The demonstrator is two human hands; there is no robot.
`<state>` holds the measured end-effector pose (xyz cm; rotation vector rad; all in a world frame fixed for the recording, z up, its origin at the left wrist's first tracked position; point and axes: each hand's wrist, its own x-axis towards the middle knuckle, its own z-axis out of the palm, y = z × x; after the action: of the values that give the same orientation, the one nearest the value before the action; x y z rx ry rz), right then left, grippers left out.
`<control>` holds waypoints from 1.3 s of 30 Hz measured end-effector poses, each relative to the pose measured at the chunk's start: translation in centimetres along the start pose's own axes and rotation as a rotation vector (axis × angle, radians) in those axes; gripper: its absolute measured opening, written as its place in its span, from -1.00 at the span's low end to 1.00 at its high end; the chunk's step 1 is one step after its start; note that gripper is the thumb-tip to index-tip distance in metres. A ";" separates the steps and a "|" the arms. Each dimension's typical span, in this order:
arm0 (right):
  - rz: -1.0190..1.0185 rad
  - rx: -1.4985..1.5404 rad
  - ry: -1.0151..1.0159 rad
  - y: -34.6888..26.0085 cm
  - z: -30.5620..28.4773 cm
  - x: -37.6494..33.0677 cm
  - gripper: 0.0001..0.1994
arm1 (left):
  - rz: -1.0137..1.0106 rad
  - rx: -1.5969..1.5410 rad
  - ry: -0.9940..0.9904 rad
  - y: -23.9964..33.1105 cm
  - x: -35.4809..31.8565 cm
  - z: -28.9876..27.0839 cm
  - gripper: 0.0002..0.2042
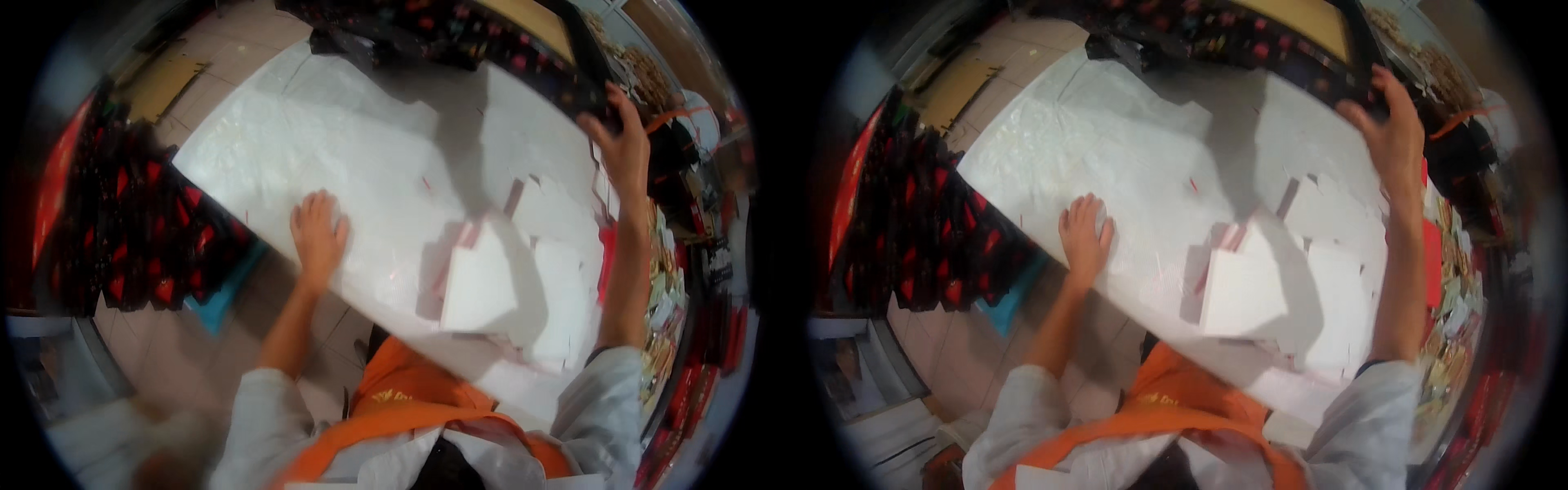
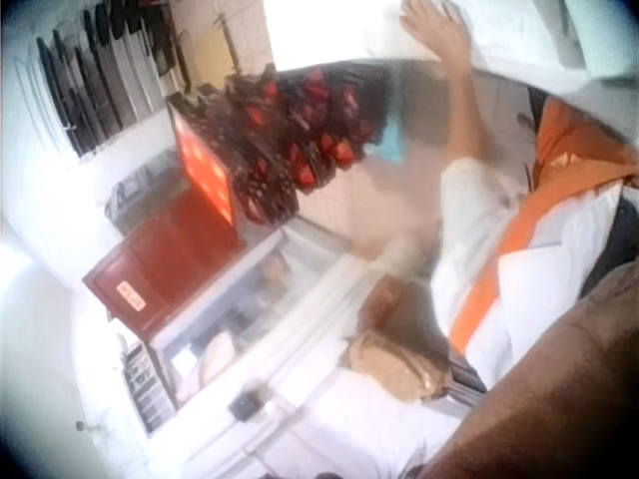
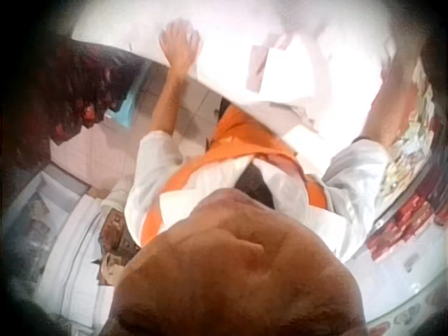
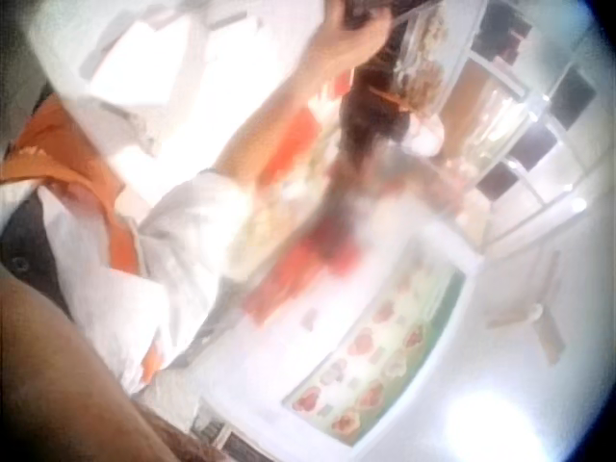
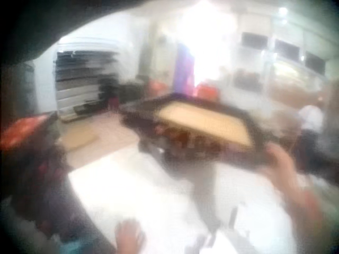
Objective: The person folds flat white cardboard pieces into small red gift boxes. They insert small packaged items into the boxes and place the finished boxes into a larger black tray. The process is repeated multiple times throughout the clip.
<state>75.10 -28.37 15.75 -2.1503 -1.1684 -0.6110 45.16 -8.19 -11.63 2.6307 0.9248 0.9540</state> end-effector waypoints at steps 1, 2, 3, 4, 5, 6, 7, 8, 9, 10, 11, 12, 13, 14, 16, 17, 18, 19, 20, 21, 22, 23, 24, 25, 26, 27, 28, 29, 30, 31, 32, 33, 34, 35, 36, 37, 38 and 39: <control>-0.117 -0.053 0.060 -1.4 -0.7 -3.6 -0.54 | 0.010 0.005 0.022 -0.5 -0.2 -0.2 -0.60; -0.235 -0.128 0.123 -2.7 -1.8 -7.0 -0.58 | 0.027 -0.012 0.047 -0.2 -0.4 -0.2 -0.58; -0.171 -0.126 0.100 -5.0 -2.7 -10.3 -0.59 | -0.157 -0.348 0.087 0.1 -0.9 -0.6 -0.54; -0.107 -0.118 0.075 -7.6 -3.2 -13.3 -0.60 | -0.346 -0.678 0.124 0.4 -1.4 -1.4 -0.49; -0.132 -0.120 0.060 -9.2 -2.8 -16.1 -0.59 | -0.530 -0.990 0.166 0.4 -1.9 -2.6 -0.45; -0.160 -0.146 0.048 -10.8 -2.6 -18.0 -0.59 | -0.710 -1.327 0.199 0.9 -1.7 -3.4 -0.40; -0.158 -0.097 -0.003 -12.2 -2.1 -19.9 -0.58 | -0.185 -1.752 0.417 3.1 -5.3 -5.1 -0.35; -0.147 -0.040 -0.057 -13.2 -1.3 -22.2 -0.58 | -0.619 -1.951 0.549 6.6 -6.3 -8.8 -0.29; -0.181 0.018 -0.163 -14.8 -0.5 -23.9 -0.62 | -0.389 -2.106 0.529 8.8 -7.3 -11.6 -0.29; -0.218 0.094 -0.269 -16.7 0.4 -25.6 -0.66 | -0.370 -1.454 0.487 7.8 -9.7 -12.3 -0.30; -0.339 0.135 -0.261 -17.8 1.7 -28.1 -0.68 | -0.345 -0.817 0.414 5.4 -12.7 -12.1 -0.30; -0.455 0.172 -0.258 -18.3 3.0 -30.7 -0.69 | -0.467 -0.694 0.405 4.8 -13.9 -12.4 -0.31; -0.466 0.195 -0.313 -18.6 3.7 -32.2 -0.69 | -0.587 -0.573 0.384 4.2 -15.1 -12.9 -0.31; -0.475 0.216 -0.357 -18.6 4.3 -33.2 -0.69 | -0.851 -0.966 0.445 4.4 -14.5 -13.4 -0.31; -0.477 0.236 -0.426 -18.6 5.3 -34.9 -0.68 | -1.132 -1.331 0.526 3.7 -14.2 -13.3 -0.33; -0.471 0.237 -0.445 -18.2 6.0 -35.0 -0.68 | -1.148 -1.297 0.563 2.2 -14.3 -12.0 -0.35; -0.446 0.218 -0.477 -17.6 6.2 -34.9 -0.67 | -1.176 -1.274 0.571 1.6 -14.0 -10.8 -0.36; -0.447 0.264 -0.355 -16.8 6.1 -34.3 -0.66 | -1.146 -1.233 0.472 2.8 -12.6 -11.3 -0.38; -0.421 0.286 -0.327 -16.0 5.4 -33.9 -0.67 | -1.099 -1.201 0.383 3.8 -10.6 -11.6 -0.40; -0.409 0.322 -0.289 -15.6 4.4 -33.1 -0.67 | -1.060 -1.218 0.332 2.9 -9.1 -10.8 -0.43; -0.395 0.366 -0.254 -15.2 3.8 -32.7 -0.67 | -1.025 -1.226 0.284 1.4 -7.9 -9.8 -0.45; -0.384 0.342 -0.218 -14.4 3.1 -32.3 -0.67 | -1.004 -1.187 0.185 0.4 -6.4 -9.5 -0.44; -0.374 0.309 -0.187 -13.0 2.2 -32.2 -0.68 | -0.986 -1.155 0.082 -0.6 -5.1 -8.8 -0.42; -0.370 0.280 -0.161 -11.4 1.1 -31.9 -0.68 | -0.815 -0.771 0.218 -1.9 -4.4 -7.7 -0.43; -0.298 0.260 -0.204 -9.7 -0.2 -30.6 -0.67 | -0.632 -0.381 0.347 -3.7 -4.1 -6.6 -0.43; -0.224 0.245 -0.249 -7.9 -1.7 -29.1 -0.66 | -0.434 0.013 0.452 -4.8 -4.2 -6.2 -0.44; -0.073 0.096 -0.345 -5.5 -3.4 -28.3 -0.63 | -0.352 -0.143 0.407 -0.3 -3.6 -6.6 -0.45; -0.113 -0.105 -0.204 -1.3 -3.6 -29.5 -0.57 | -0.265 -0.301 0.362 6.7 -3.2 -8.5 -0.47; -0.050 -0.213 -0.191 1.5 -3.7 -29.4 -0.52 | -0.218 -0.426 0.167 10.7 -4.3 -9.8 -0.51; -0.015 -0.335 -0.224 3.7 -4.0 -29.5 -0.49 | -0.175 -0.544 -0.026 13.8 -5.6 -10.3 -0.54; 0.041 -0.409 -0.319 5.6 -4.1 -29.9 -0.47 | -0.042 -0.487 -0.117 15.9 -7.0 -9.6 -0.55; 0.110 -0.418 -0.402 7.3 -4.1 -31.5 -0.47 | 0.096 -0.433 -0.217 17.6 -7.9 -8.8 -0.55; 0.181 -0.429 -0.483 8.2 -4.0 -33.0 -0.46 | 0.126 -0.255 -0.269 19.1 -8.3 -7.8 -0.56; 0.216 -0.424 -0.507 7.5 -4.3 -33.5 -0.47 | 0.155 -0.071 -0.318 20.1 -8.4 -7.0 -0.57; 0.247 -0.419 -0.524 6.6 -4.8 -34.2 -0.47 | 0.142 -0.075 -0.296 20.3 -8.3 -6.0 -0.55; 0.285 -0.415 -0.545 5.9 -5.2 -34.8 -0.47 | 0.131 -0.080 -0.282 20.2 -8.3 -4.7 -0.53; 0.319 -0.408 -0.535 5.4 -5.2 -35.0 -0.47 | 0.121 -0.086 -0.267 20.3 -8.2 -3.7 -0.51; 0.356 -0.405 -0.518 4.9 -5.1 -35.0 -0.47 | 0.165 -0.056 -0.252 20.6 -7.9 -2.9 -0.49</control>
<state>61.15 -54.21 -4.59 -2.8944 -0.9161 -0.1334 48.73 -29.29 -5.72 2.7300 0.6226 0.6481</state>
